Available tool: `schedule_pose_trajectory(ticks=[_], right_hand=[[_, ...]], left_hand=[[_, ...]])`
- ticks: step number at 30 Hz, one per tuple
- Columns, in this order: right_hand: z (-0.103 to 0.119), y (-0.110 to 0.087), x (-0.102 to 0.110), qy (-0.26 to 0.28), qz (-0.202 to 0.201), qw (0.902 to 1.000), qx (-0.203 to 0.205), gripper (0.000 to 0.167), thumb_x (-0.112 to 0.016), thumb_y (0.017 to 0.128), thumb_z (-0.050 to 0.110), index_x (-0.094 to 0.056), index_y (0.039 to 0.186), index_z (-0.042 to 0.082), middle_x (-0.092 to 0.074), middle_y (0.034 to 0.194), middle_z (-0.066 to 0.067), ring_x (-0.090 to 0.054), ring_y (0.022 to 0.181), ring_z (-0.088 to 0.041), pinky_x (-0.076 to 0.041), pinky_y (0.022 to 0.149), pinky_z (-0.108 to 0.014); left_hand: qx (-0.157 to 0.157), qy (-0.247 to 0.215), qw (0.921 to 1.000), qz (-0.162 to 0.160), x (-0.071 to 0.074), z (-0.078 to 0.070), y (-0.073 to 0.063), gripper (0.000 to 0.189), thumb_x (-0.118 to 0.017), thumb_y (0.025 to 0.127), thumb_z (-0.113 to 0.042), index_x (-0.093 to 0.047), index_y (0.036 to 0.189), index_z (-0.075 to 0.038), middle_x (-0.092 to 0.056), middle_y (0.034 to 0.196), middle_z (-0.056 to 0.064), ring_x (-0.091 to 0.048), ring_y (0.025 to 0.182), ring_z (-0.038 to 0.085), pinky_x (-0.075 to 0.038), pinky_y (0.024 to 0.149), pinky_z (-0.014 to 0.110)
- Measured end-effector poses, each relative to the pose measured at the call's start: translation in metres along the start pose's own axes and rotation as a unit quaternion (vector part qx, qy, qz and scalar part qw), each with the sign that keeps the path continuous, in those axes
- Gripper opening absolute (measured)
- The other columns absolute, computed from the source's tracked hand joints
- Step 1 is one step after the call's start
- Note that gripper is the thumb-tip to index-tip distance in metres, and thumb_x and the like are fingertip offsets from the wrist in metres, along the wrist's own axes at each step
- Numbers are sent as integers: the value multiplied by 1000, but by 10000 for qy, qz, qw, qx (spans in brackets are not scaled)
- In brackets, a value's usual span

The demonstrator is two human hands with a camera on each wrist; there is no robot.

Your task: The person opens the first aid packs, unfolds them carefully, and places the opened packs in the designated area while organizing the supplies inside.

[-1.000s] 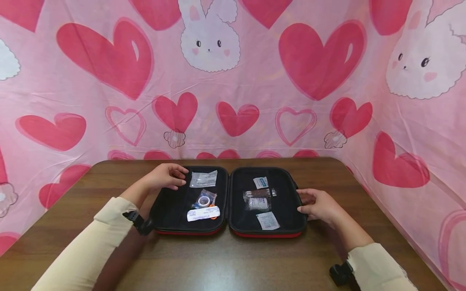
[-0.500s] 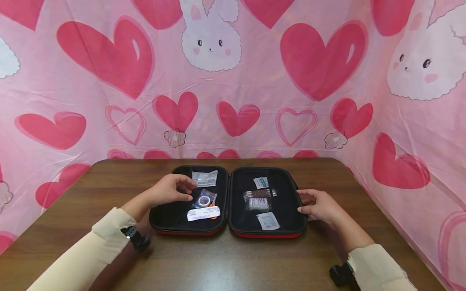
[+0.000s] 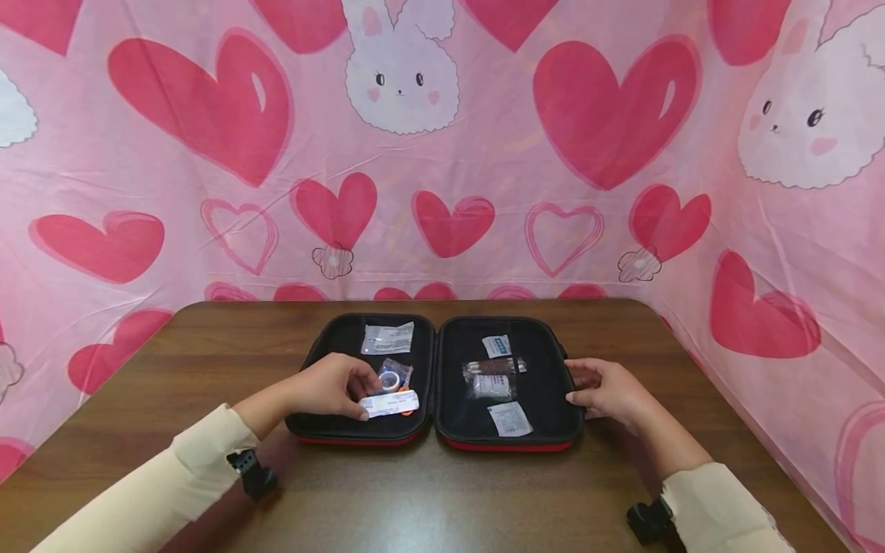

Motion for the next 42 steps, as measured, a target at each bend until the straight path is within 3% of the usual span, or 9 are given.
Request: schedule_pose_trajectory(ticks=[5, 10, 16, 20, 30, 35, 42], right_hand=[[-1, 0, -1, -29, -11, 10000, 4, 70, -75, 84, 8, -39, 142, -9, -56, 118, -33, -65, 90, -27, -58, 74, -45], [0, -1, 0, -81, -30, 10000, -25, 70, -75, 85, 8, -39, 142, -9, -57, 118, -31, -64, 90, -27, -58, 74, -45], [1, -2, 0, -118, -60, 9999, -1, 69, -75, 84, 7, -40, 141, -9, -58, 115, -30, -64, 89, -27, -58, 73, -45], [1, -2, 1, -147, -99, 9998, -32, 69, -75, 84, 7, -40, 141, -9, -58, 115, -30, -65, 89, -27, -59, 73, -44], [2, -1, 0, -187, -98, 9998, -15, 69, -75, 85, 7, -40, 142, -9, -56, 118, -33, -65, 90, -28, -58, 73, -44], [3, -2, 0, -210, -87, 9997, -13, 68, -74, 85, 7, -40, 142, -9, -56, 118, -33, -65, 90, -28, -58, 73, -45], [4, -3, -1, -169, -99, 9998, -15, 68, -74, 85, 6, -39, 142, -10, -58, 117, -31, -66, 91, -27, -59, 73, -44]], left_hand=[[-45, -44, 10000, -48, -2, 1, -1, 25, -85, 73, -5, -72, 94, -12, -66, 82, -8, -59, 72, 9, -52, 67, 24], [97, -565, 9982, -164, 4, 4, -6, 19, -80, 78, -3, -72, 93, -12, -65, 79, -6, -59, 73, 12, -52, 65, 26], [261, -1278, 9908, -353, 12, 7, -14, 13, -75, 83, -3, -72, 95, -6, -68, 81, 2, -61, 70, 16, -56, 61, 34], [284, -1515, 9871, -431, 16, 10, -20, 13, -73, 85, -1, -71, 97, -2, -69, 81, 4, -62, 65, 17, -58, 60, 38], [412, -2229, 9725, -533, 19, 21, -36, 19, -73, 85, -1, -68, 102, 6, -64, 83, 11, -64, 72, 21, -59, 67, 36], [682, -2400, 9659, -686, 20, 27, -43, 22, -75, 84, -2, -68, 103, 5, -63, 85, 13, -65, 72, 23, -59, 66, 37], [787, -2409, 9622, -994, 24, 38, -52, 26, -77, 82, -5, -68, 104, 6, -64, 88, 15, -65, 72, 24, -59, 66, 38]])
Point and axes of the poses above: each hand's wrist, its own y-axis towards the middle knuckle, its own x-axis out of the back of the hand, z = x × y, the point moved 5 cm from there along y, towards the middle knuckle
